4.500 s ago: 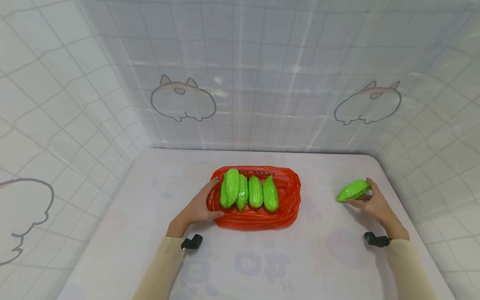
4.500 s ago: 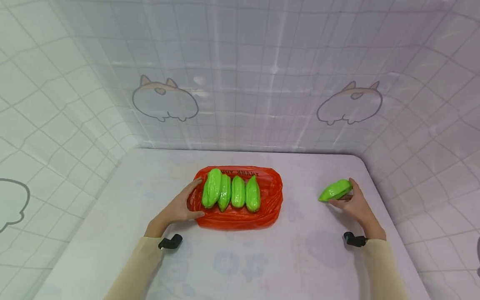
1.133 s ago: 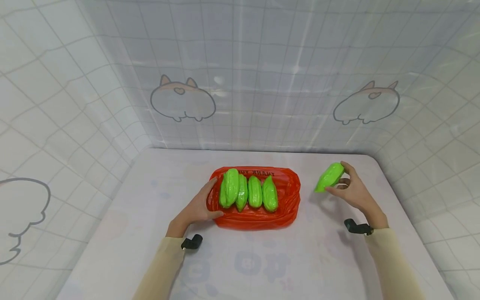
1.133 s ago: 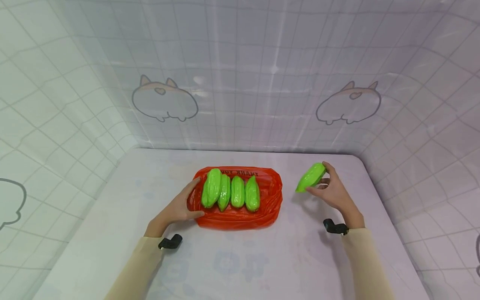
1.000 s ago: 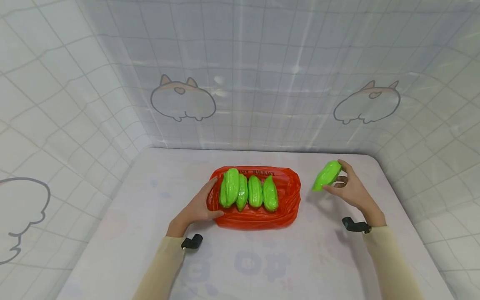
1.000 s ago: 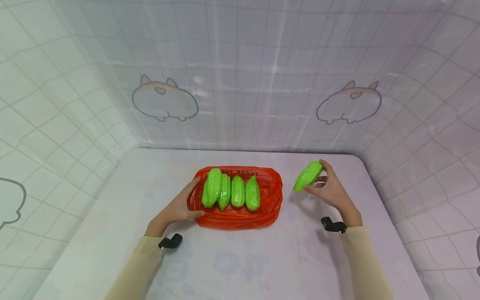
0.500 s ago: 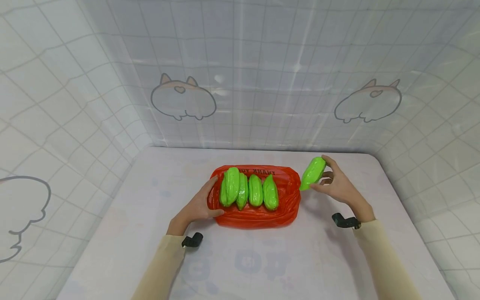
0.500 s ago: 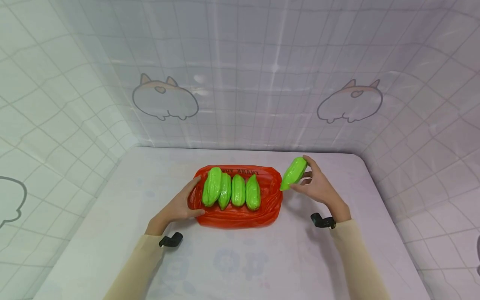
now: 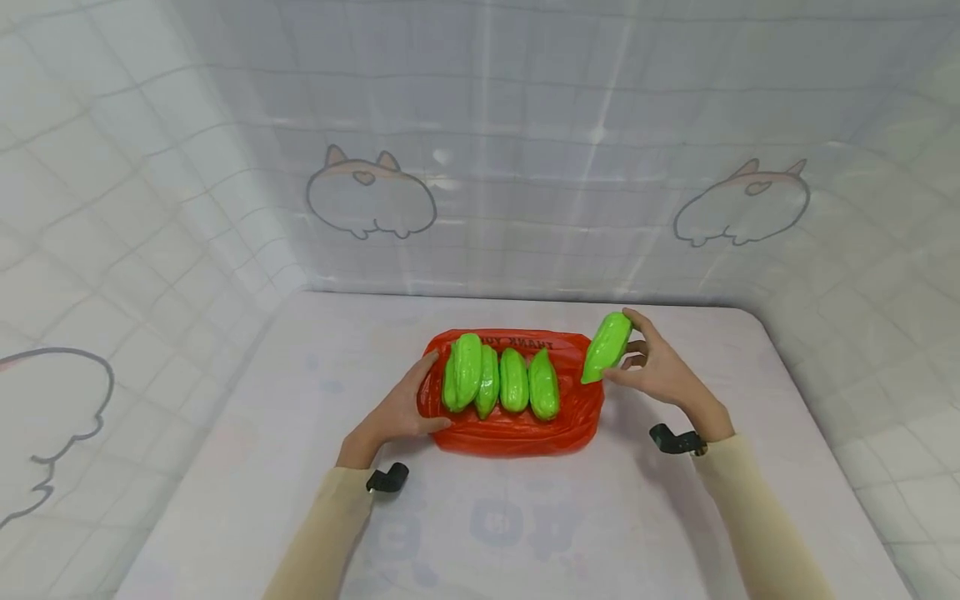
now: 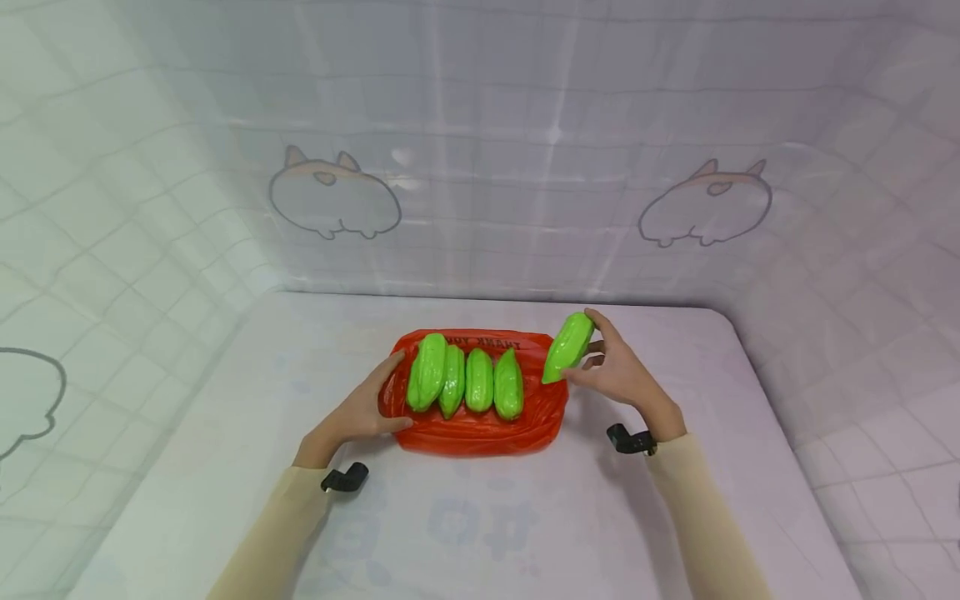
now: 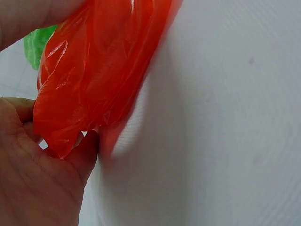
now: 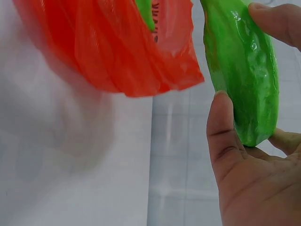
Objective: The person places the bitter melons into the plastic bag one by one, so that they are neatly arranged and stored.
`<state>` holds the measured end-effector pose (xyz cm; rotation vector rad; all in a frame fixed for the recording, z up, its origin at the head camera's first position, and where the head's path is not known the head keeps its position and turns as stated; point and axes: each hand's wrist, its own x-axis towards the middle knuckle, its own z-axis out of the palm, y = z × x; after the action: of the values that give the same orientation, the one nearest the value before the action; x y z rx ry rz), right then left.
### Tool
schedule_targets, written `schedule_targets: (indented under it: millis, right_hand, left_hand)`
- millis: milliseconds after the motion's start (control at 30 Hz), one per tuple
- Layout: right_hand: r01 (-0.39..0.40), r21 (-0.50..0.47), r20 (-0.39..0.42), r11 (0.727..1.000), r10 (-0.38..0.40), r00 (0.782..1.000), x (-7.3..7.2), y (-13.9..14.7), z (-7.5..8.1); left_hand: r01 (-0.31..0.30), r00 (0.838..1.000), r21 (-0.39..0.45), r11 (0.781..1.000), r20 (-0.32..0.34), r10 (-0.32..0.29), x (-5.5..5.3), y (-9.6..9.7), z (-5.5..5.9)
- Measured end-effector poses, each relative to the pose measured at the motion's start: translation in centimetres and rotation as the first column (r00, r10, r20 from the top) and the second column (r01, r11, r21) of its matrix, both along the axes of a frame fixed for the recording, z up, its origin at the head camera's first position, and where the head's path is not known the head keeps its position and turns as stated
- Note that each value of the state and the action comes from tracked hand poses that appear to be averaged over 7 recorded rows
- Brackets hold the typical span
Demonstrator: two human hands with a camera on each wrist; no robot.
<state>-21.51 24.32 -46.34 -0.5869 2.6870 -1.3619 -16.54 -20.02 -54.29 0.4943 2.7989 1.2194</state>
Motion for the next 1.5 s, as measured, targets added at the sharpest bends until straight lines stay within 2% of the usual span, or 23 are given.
schedule_targets:
  millis: [167, 567, 867, 1267, 1500]
  right_hand:
    - [-0.019, 0.013, 0.007, 1.0, 0.019, 1.0, 0.1, -0.6, 0.1]
    - [-0.077, 0.01, 0.022, 0.997, 0.077, 0.997, -0.1, -3.3, 0.2]
    - [-0.125, 0.019, 0.039, 0.992, 0.124, 0.991, -0.2, -5.2, 0.0]
    - [-0.187, 0.028, 0.029, 0.982, 0.186, 0.982, -0.6, -7.1, -0.3]
    - [-0.213, 0.036, 0.016, 0.976, 0.212, 0.977, -0.9, -7.9, -0.5]
  left_hand:
    - [0.019, 1.0, 0.017, 1.0, 0.007, -0.019, -0.1, 0.4, 0.3]
    - [-0.001, 0.999, 0.046, 0.999, 0.035, -0.001, 0.0, 0.4, 0.4]
    - [-0.02, 0.999, 0.022, 1.0, 0.045, 0.019, 0.3, 0.4, 0.5]
    - [-0.01, 1.0, 0.014, 1.0, 0.023, 0.01, 0.5, 0.2, 0.6]
    - [-0.024, 0.999, 0.006, 1.0, 0.046, 0.023, 0.5, 0.3, 0.8]
